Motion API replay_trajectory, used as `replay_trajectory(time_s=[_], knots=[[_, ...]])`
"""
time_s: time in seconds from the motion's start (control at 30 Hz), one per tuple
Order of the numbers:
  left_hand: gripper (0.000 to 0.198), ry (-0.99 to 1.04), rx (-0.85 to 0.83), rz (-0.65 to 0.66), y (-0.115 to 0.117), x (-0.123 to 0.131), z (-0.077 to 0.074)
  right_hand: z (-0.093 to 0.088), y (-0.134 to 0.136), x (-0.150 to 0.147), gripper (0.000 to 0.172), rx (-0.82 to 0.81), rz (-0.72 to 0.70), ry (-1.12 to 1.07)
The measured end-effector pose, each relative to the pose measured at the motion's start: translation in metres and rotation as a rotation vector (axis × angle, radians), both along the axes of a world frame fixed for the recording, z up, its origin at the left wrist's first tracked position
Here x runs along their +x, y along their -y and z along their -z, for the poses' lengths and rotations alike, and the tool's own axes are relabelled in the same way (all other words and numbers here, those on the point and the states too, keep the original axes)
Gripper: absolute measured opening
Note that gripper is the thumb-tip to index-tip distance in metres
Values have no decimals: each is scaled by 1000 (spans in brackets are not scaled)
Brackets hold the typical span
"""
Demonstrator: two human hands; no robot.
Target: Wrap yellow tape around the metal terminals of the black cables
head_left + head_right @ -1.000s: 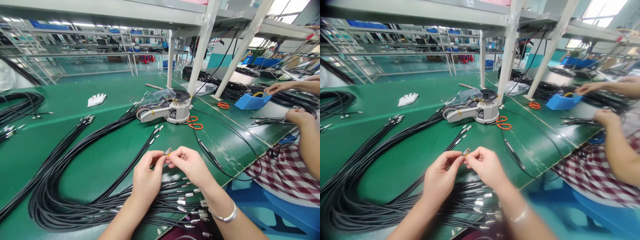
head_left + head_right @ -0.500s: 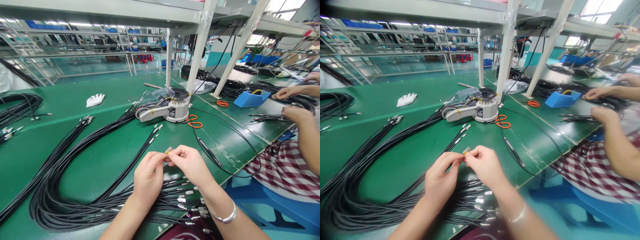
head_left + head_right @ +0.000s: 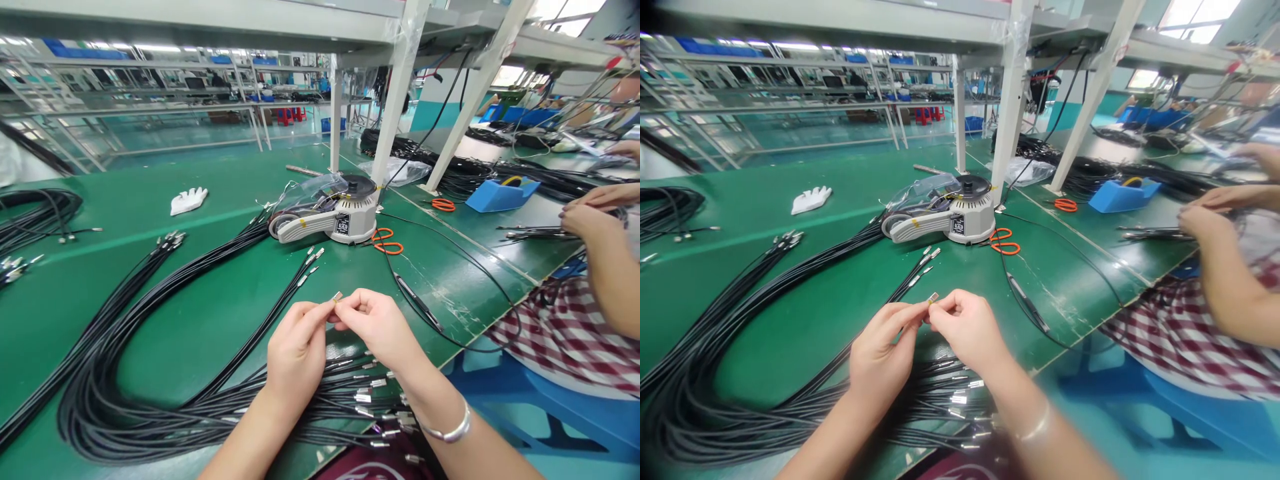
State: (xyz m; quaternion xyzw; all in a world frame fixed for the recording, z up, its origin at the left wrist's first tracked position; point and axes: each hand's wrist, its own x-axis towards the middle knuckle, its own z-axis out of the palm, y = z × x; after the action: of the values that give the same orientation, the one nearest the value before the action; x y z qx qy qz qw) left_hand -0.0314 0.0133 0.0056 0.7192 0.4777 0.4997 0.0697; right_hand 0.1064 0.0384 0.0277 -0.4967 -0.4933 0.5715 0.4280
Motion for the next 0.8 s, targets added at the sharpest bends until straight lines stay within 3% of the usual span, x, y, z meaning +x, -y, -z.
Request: replay_trajectory(time_s=[0.33, 0.53, 0.8], knots=[[26, -70, -29, -20, -3, -1, 5, 10, -1, 2, 17, 17, -27, -5], [10, -105, -157, -118, -4, 1, -1, 12, -2, 3, 17, 51, -37, 26], [18, -14, -396, -121, -3, -1, -6, 18, -2, 0, 16, 92, -23, 72]])
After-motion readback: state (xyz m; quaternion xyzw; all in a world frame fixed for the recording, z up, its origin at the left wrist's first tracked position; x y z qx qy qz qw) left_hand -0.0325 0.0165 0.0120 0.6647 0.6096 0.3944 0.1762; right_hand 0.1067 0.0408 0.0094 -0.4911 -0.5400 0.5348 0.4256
